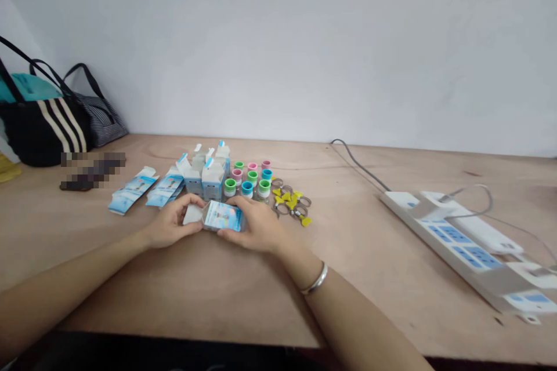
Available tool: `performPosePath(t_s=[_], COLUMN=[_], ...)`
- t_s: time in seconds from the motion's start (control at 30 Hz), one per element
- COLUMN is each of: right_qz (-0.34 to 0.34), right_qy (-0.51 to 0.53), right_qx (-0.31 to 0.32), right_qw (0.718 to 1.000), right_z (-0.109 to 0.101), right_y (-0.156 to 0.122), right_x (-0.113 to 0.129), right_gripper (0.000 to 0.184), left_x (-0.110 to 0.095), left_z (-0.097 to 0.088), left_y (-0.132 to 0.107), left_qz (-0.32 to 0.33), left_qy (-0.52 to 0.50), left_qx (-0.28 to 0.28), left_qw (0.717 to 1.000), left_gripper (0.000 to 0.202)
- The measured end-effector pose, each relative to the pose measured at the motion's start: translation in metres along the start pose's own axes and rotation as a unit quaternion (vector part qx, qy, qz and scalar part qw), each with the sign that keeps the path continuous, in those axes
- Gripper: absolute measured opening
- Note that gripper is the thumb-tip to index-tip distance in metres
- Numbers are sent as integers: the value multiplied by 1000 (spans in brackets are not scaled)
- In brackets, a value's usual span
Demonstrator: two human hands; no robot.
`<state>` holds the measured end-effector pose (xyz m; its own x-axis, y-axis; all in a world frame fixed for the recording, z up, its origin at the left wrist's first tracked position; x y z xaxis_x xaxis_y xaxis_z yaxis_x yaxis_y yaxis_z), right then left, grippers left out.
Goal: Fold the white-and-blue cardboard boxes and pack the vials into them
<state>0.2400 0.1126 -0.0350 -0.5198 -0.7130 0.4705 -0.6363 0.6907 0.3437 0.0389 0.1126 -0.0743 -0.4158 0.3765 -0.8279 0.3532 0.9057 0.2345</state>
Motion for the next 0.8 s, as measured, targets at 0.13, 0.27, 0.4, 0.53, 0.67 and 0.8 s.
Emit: performPosePath(t_s=[0.13, 0.27, 0.4, 0.53, 0.67, 0.8], right_qz=[-26, -42, -56, -47, -51, -51], right_qy=[13, 26, 48, 61, 59, 50], right_qx=[-6, 7, -10, -30, -22, -7], right_qw=[1000, 999, 997, 997, 997, 997], right_z=[-2, 2, 5, 4, 4, 5], right_y=[1, 1, 1, 0, 0, 0], right_x=[1, 3, 4, 2, 1, 2], right_gripper=[46, 48, 52, 48, 48, 50], left_x=[-8, -8, -5, -8, -5, -1], left_z=[2, 6, 6, 1, 1, 7], left_y=[3, 4, 0, -1, 1, 2], left_qz=[62, 57, -4, -40, -81, -100], left_qy=[75, 85, -23, -157, -188, -199], left_qx=[-10, -25, -36, 22, 27, 10], left_qw=[995, 994, 999, 987, 978, 975], left_gripper=[23, 23, 47, 43, 28, 30])
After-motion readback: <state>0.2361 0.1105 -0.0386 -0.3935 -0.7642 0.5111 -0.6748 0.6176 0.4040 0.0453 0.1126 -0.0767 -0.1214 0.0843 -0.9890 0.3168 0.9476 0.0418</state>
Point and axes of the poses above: each hand's wrist, its own y-axis towards the middle knuckle, its own z-axis out of the palm, x = y × z, the point moved 4 cm from there along y, towards the middle knuckle, and after that the axes turned 3 degrees about y, right-handed, at the moved point
